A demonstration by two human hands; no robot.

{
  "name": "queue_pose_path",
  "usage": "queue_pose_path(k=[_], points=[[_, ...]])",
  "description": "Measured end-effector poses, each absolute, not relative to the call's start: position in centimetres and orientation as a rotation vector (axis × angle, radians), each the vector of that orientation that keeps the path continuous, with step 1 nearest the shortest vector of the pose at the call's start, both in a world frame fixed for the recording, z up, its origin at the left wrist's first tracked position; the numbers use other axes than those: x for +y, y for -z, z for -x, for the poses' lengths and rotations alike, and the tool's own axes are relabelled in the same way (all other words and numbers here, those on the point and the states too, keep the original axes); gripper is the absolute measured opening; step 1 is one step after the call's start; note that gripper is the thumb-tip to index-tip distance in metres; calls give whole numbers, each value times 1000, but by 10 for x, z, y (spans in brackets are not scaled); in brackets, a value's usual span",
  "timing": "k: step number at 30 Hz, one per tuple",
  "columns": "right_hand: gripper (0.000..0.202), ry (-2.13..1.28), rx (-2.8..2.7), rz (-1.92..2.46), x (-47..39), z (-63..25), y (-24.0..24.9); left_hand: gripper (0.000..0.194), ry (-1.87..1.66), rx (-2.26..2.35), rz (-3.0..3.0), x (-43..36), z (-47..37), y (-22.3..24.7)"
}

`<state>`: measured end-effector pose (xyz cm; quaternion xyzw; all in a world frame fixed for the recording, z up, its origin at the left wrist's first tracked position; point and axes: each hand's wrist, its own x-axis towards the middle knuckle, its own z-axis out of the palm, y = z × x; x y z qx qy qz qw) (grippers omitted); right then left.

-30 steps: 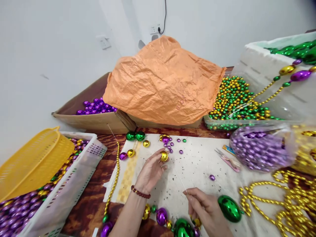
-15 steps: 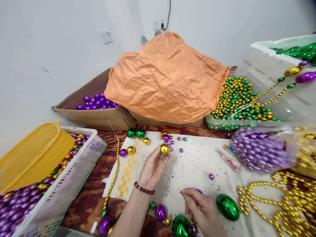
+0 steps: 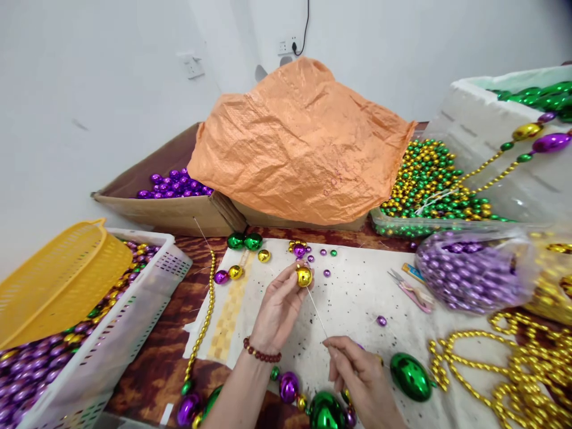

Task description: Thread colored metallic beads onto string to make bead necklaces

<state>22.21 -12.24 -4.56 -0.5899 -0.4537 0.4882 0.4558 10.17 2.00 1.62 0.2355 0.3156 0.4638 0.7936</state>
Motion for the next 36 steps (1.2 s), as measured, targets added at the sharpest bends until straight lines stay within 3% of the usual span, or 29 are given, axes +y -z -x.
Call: queue_pose_path(k=[9,16,19,25,29,32,36], points=[[33,-1223,-941,1403,-104,-223,35,30,-742,762,-804,-4,-108,-13],[32,-1175,-709,1334,-108,-233,36,18,-778,1031,-1832,66,-151,15],[34,-1170,-730,1318,-111,-234,38,14,-681,1015,-1973,93,-176,30],[36,-1176,-708,1326,-114,-237,42,9,-743,967,-1810,107,-191,39],[37,-1181,-687,1358,-114,-241,42,17,-809,960,-1593,93,-170,21],[34,-1176,-755,1374,-115,-241,43,25,-794,846,-1131,73,-143,4],[34,-1170,-771,1389,-117,-235,43,21,-788,706,-582,50,-114,-10]])
